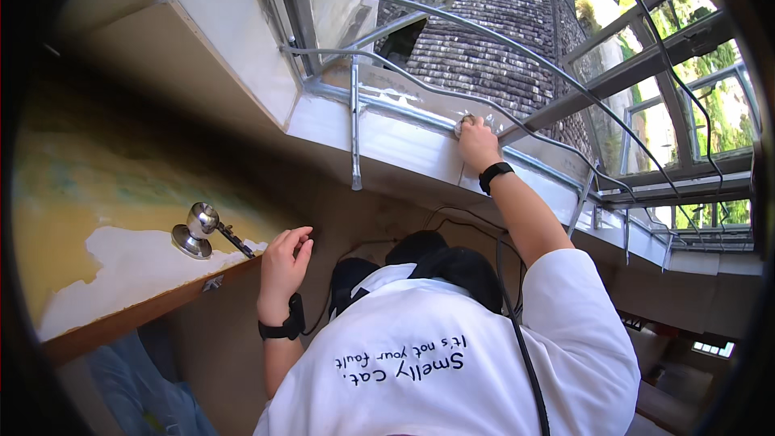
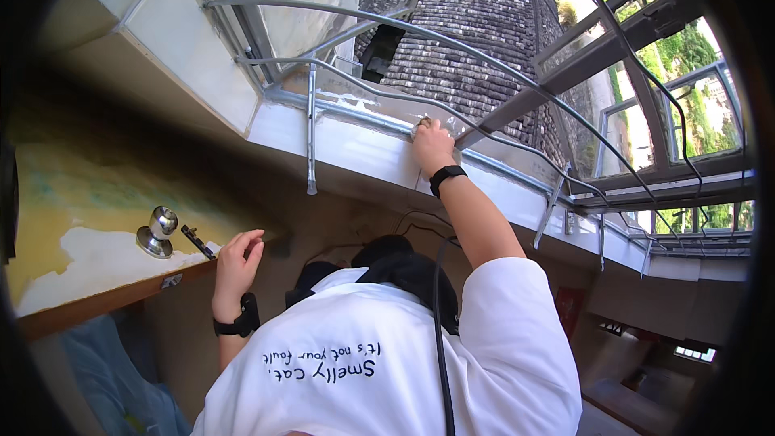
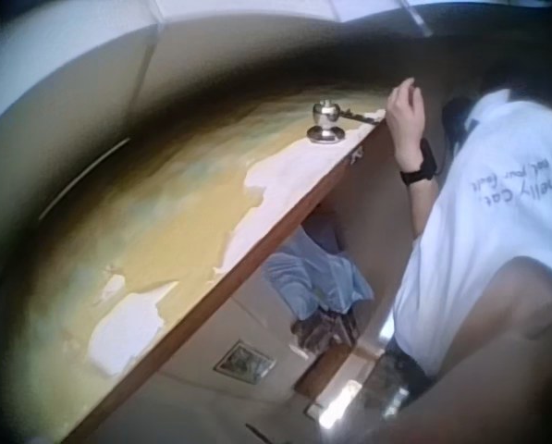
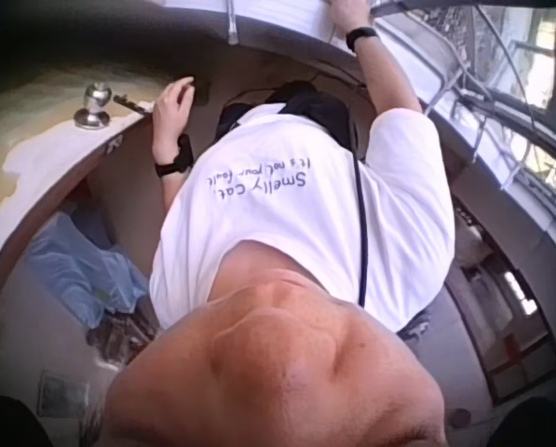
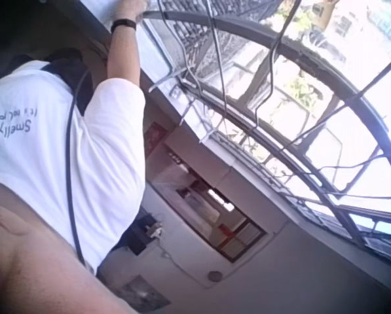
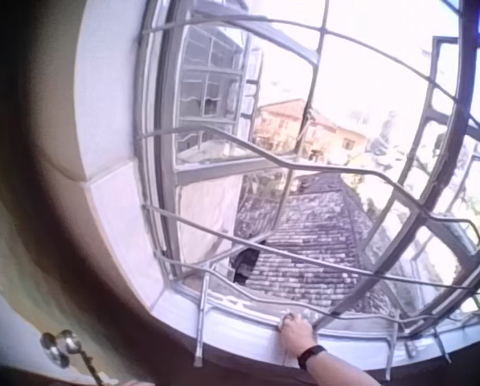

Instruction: The person wipes the exterior and handles of a wooden wardrobe, the surface of a wooden cabinet, a metal window frame, and the surface of a wooden door using a cloth.

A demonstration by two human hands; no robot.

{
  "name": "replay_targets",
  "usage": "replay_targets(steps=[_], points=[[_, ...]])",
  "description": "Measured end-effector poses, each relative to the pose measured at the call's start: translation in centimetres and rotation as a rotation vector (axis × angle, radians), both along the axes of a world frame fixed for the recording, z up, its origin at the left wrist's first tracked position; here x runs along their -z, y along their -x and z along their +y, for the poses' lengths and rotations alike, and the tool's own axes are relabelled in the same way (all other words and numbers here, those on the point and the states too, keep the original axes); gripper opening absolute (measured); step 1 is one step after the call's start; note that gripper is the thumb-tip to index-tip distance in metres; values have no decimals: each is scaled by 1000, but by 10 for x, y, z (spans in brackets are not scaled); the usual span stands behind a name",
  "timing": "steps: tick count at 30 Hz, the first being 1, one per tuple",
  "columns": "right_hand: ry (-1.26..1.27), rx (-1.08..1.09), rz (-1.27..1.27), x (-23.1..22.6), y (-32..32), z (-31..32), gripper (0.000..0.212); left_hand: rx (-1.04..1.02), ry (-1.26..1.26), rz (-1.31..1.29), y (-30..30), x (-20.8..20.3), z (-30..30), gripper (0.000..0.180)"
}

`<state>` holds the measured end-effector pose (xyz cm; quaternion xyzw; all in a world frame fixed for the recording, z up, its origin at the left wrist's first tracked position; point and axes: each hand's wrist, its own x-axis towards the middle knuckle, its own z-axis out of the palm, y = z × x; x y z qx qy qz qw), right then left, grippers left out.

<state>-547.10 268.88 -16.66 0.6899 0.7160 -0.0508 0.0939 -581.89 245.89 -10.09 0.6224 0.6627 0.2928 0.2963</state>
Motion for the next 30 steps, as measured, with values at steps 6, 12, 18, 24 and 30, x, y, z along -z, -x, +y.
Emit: replay_targets(steps=[6,12,18,24,30], points=[[-73,-151,865,-58,-20,-39,31,107,-50,-48,5,-8,9,21],[415,82,1813,-156,-25,-96,40,274,-304,-167,-39,-39,64,31],[490,77,2043,-198,-34,-148,44,552,-428,-411,-132,-77,93,39],[364,48,2129,-202,-78,-163,48,556,-18,-1044,-190,-75,106,19],[-197,174,1338,-176,-158,-147,45,548,171,-1294,-253,-103,119,24]])
